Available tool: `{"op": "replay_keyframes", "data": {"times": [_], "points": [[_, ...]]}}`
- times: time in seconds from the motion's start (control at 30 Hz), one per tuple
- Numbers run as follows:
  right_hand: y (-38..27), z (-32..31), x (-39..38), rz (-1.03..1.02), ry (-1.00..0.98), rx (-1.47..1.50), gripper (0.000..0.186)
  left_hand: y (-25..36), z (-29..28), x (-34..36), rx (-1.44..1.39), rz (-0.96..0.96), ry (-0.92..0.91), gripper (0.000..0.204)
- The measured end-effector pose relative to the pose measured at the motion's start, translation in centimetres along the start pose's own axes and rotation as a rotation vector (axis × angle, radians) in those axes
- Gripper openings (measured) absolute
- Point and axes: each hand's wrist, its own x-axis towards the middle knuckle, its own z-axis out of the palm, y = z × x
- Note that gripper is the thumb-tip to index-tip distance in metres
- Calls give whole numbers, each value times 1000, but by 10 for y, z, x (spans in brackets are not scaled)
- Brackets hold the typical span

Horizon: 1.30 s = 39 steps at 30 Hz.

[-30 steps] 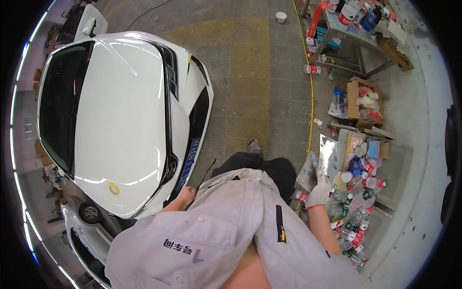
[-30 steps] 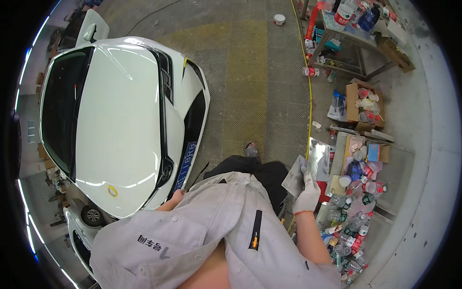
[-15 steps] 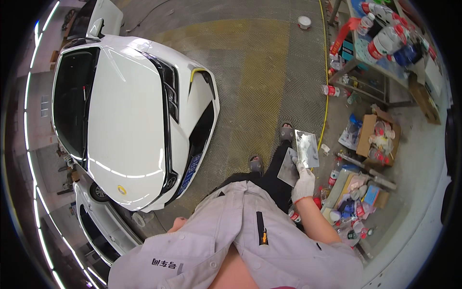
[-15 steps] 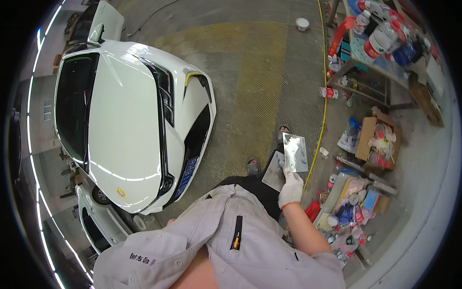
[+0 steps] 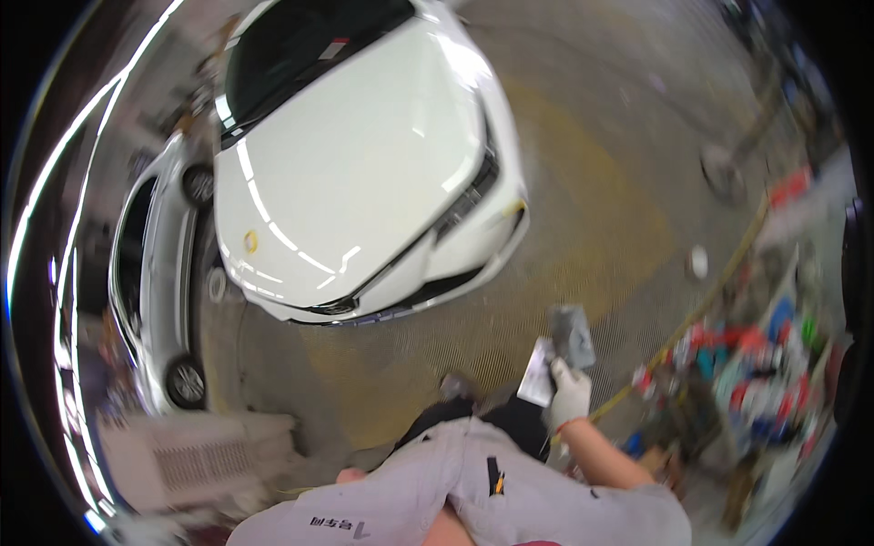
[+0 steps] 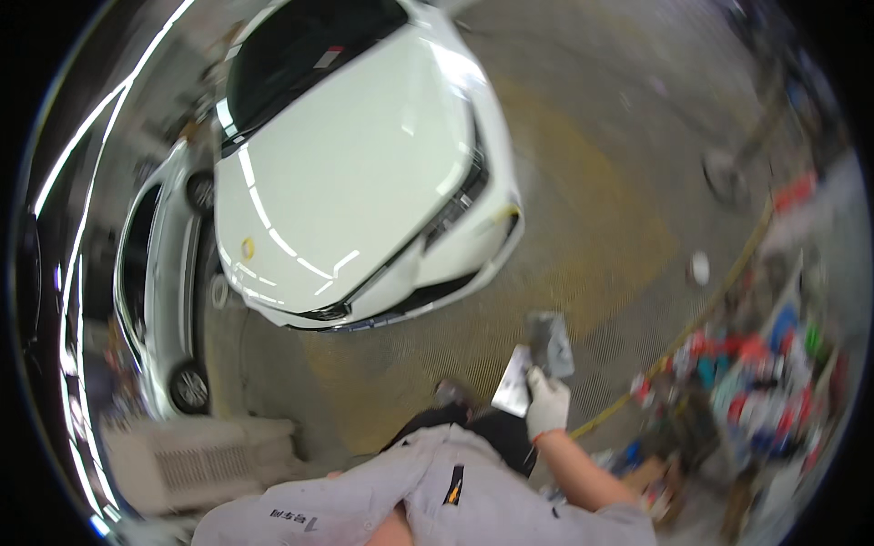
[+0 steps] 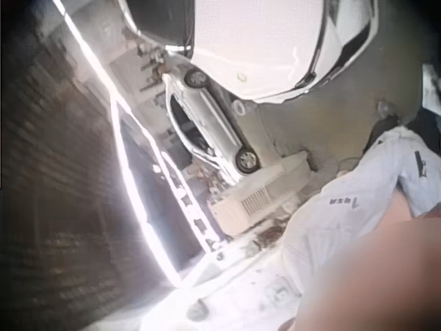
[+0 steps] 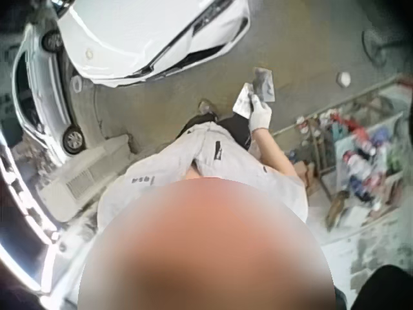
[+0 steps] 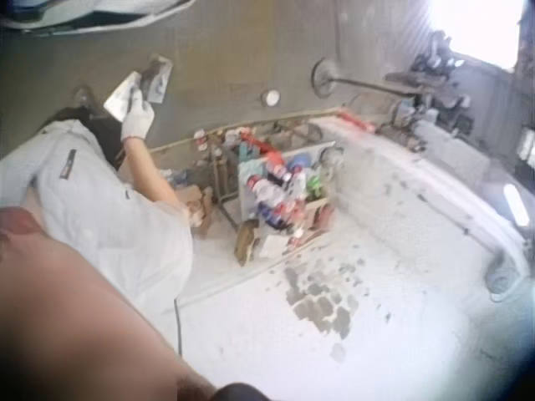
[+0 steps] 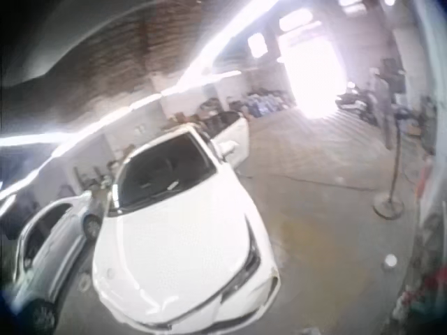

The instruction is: The person applies gray body filler to a small area on the front bumper of a white car using a metal spreader. They repeatedly scoop filler from a foil packet and smooth it onto the surface near the grille, then walk around the vehicle.

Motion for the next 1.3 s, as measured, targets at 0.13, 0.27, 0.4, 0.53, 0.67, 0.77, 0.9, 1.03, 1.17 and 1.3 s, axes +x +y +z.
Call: {"op": "replay_keyframes", "data": {"times": [0.13,0.27,0.4,0.53,0.67,0.77,0.9,1.03,1.17,1.3], "points": [[-13,110,0,30,-289,-182,25,-4,71,2,-301,-118,-31,33],[8,229,-35,-52,-646,-408,21,-31,131,-4,-594,-277,-19,33],[43,323,-92,60,-918,-417,20,-77,190,-38,-813,-494,24,33],[86,403,-135,35,-1022,-610,28,-108,230,-71,-895,-677,140,33],[126,465,-165,-13,-1005,-642,26,-145,199,-19,-890,-596,72,31],[137,506,-174,-35,-965,-648,27,-176,131,55,-891,-428,47,26],[155,561,-170,9,-880,-641,26,-209,29,165,-945,-328,231,24],[185,646,-158,-2,-869,-665,24,-240,-52,256,-1092,-343,288,25],[222,772,-165,-36,-980,-658,28,-275,-92,294,-1099,-438,263,27],[263,893,-187,-14,-1164,-689,30,-301,-83,261,-662,-296,156,29]]}}
